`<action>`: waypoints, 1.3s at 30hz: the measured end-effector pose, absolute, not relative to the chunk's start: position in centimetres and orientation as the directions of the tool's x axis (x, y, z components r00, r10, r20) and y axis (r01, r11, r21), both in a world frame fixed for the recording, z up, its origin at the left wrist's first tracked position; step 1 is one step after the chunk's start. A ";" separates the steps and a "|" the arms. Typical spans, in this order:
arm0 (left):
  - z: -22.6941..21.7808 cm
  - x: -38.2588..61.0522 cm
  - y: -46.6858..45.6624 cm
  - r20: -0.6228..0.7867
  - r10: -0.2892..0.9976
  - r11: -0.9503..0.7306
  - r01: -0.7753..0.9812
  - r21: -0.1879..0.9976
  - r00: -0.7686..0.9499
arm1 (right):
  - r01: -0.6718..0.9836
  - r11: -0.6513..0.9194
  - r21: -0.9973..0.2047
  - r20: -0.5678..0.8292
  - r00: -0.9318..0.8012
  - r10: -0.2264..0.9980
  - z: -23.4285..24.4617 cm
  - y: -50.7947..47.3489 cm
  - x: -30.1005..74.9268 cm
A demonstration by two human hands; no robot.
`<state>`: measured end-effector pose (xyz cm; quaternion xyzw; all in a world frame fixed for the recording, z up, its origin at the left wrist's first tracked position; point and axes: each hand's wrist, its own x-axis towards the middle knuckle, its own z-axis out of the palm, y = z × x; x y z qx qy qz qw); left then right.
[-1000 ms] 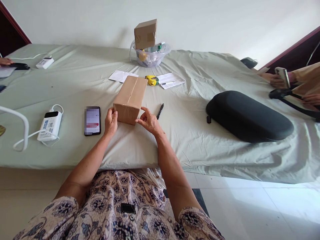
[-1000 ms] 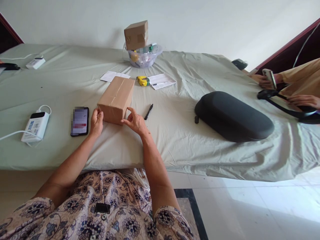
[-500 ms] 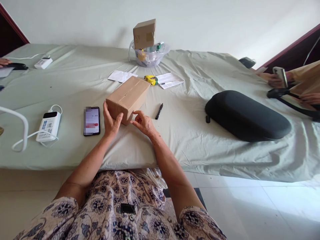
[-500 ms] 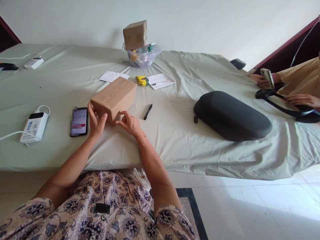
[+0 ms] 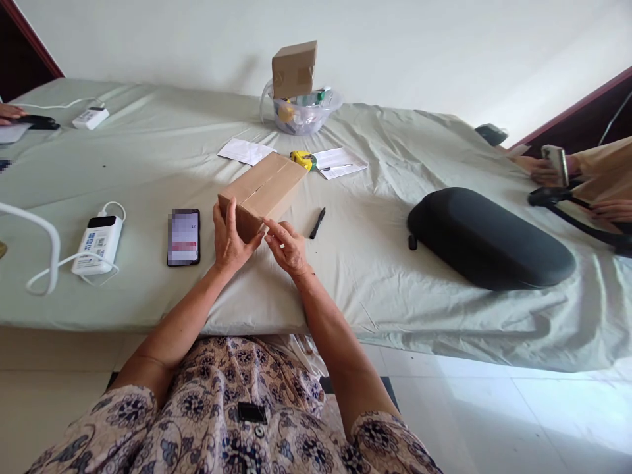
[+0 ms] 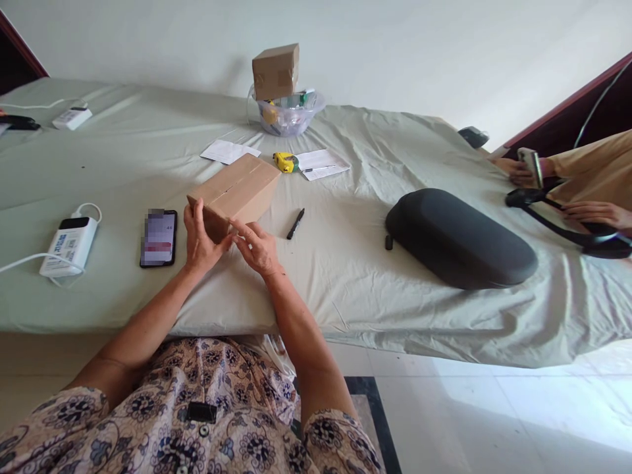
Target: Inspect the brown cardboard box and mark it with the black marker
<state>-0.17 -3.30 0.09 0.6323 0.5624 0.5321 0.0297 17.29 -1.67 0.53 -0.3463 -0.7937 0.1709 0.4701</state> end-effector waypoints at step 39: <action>1.0 -4.0 -2.5 0.509 0.859 -0.483 0.247 0.840 -0.054 | 0.187 0.516 -0.836 0.544 0.414 0.730 1.1 0.9 21.0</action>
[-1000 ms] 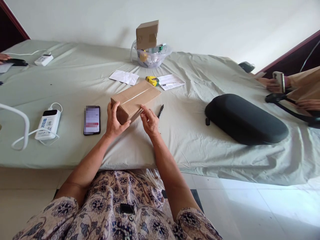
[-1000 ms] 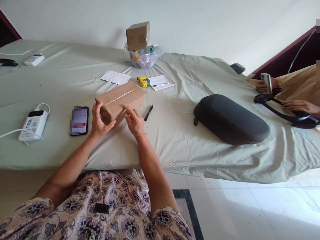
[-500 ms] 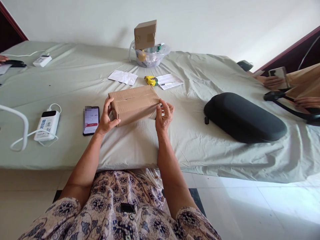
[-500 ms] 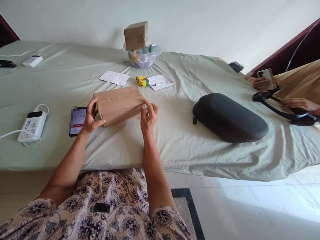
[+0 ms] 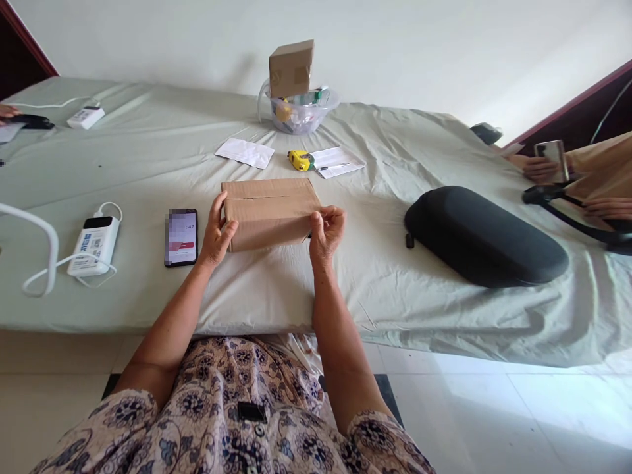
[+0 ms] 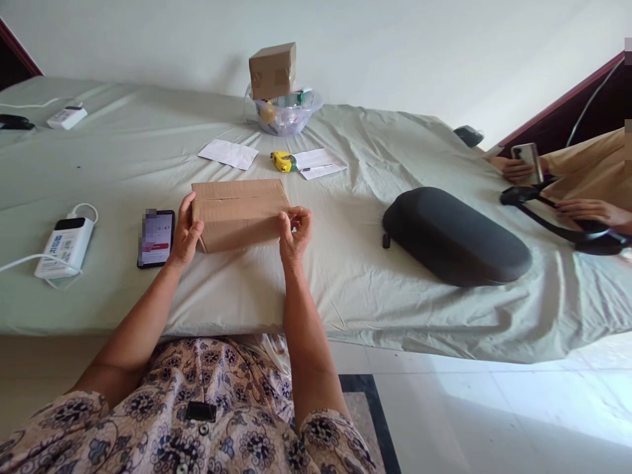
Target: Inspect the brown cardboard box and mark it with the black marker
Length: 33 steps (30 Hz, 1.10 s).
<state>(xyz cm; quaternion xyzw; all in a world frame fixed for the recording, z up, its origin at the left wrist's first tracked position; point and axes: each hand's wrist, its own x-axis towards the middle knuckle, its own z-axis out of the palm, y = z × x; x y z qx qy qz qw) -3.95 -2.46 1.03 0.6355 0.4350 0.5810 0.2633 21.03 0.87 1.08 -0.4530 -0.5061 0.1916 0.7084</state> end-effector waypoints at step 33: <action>-0.3 -1.6 -2.9 0.408 0.818 -0.010 0.700 0.714 -0.405 | 0.646 0.307 -0.699 0.501 0.136 0.855 -1.7 0.8 18.6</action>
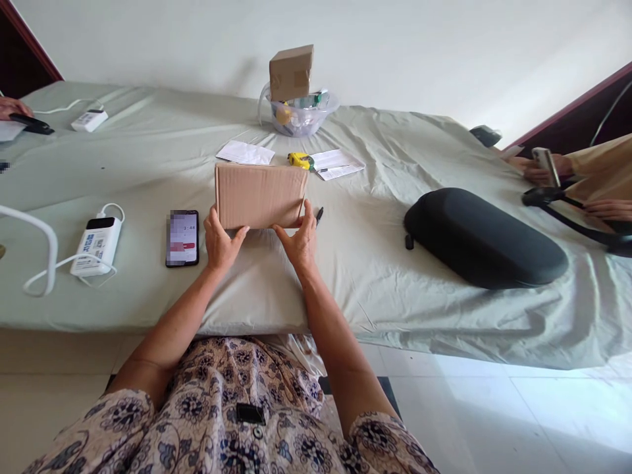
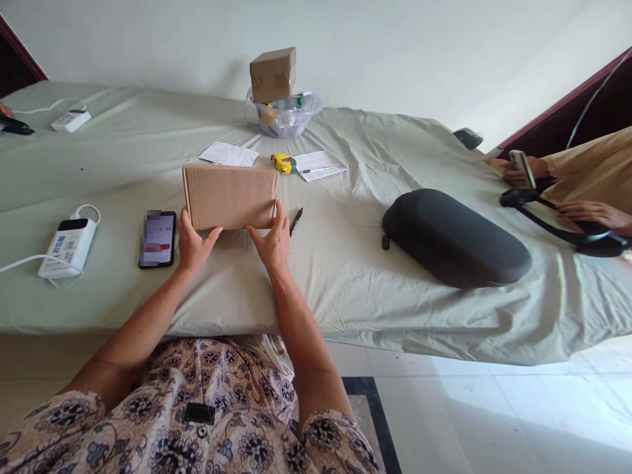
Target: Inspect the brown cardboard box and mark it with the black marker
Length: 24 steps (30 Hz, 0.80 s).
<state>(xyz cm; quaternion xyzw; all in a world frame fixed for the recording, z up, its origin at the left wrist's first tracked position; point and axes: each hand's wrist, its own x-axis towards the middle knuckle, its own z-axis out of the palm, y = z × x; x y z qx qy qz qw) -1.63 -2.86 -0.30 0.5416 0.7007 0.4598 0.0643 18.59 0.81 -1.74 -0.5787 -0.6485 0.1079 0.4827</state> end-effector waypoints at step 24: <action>-0.1 -3.7 -2.0 0.369 0.755 -0.014 0.550 0.835 -0.542 | 0.224 0.365 -0.904 0.417 0.263 0.870 -1.0 2.1 20.0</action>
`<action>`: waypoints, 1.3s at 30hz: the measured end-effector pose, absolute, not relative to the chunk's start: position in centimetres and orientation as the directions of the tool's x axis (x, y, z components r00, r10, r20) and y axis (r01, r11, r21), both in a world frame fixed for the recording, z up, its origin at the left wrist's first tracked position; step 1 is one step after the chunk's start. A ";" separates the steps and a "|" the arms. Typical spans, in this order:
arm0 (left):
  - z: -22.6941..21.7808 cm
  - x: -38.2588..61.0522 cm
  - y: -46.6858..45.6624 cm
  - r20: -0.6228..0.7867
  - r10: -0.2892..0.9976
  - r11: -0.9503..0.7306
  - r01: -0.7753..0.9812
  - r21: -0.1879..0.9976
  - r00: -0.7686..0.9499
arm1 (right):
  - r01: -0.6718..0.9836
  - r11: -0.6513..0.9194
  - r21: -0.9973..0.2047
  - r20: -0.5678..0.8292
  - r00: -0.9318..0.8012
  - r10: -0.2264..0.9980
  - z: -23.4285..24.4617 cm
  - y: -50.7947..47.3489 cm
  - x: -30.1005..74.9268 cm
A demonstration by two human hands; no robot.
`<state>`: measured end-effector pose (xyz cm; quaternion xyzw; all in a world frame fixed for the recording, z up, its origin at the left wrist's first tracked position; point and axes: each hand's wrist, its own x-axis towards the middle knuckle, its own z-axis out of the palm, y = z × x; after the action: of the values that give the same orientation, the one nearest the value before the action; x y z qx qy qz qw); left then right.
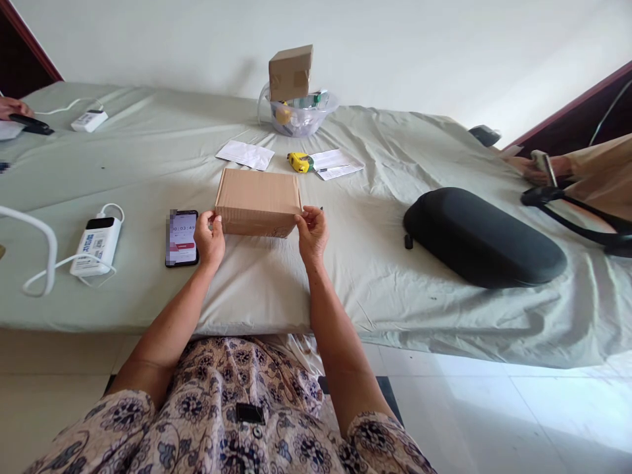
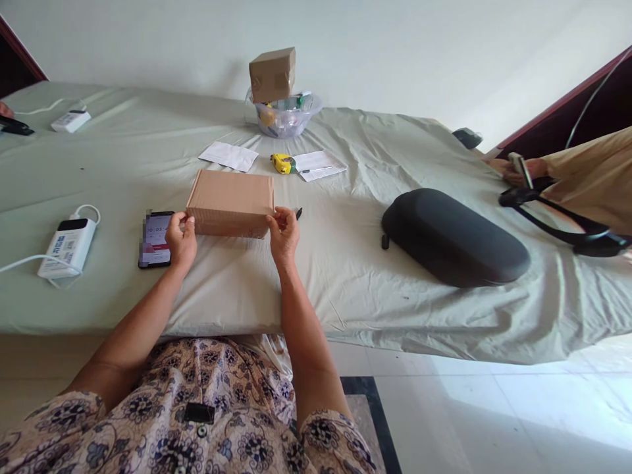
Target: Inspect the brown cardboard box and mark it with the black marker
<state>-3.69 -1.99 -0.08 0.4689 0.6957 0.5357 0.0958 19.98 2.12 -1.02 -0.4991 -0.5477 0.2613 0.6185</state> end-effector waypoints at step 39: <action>-0.8 -3.5 -2.2 0.321 0.856 0.067 0.704 0.707 -0.404 | 0.534 0.136 -0.834 0.216 0.089 0.972 -1.9 1.9 20.3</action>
<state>-3.55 -2.19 -0.83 0.5383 0.7249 0.4202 0.0904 20.31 1.89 -1.86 -0.6042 -0.6235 0.2584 0.4237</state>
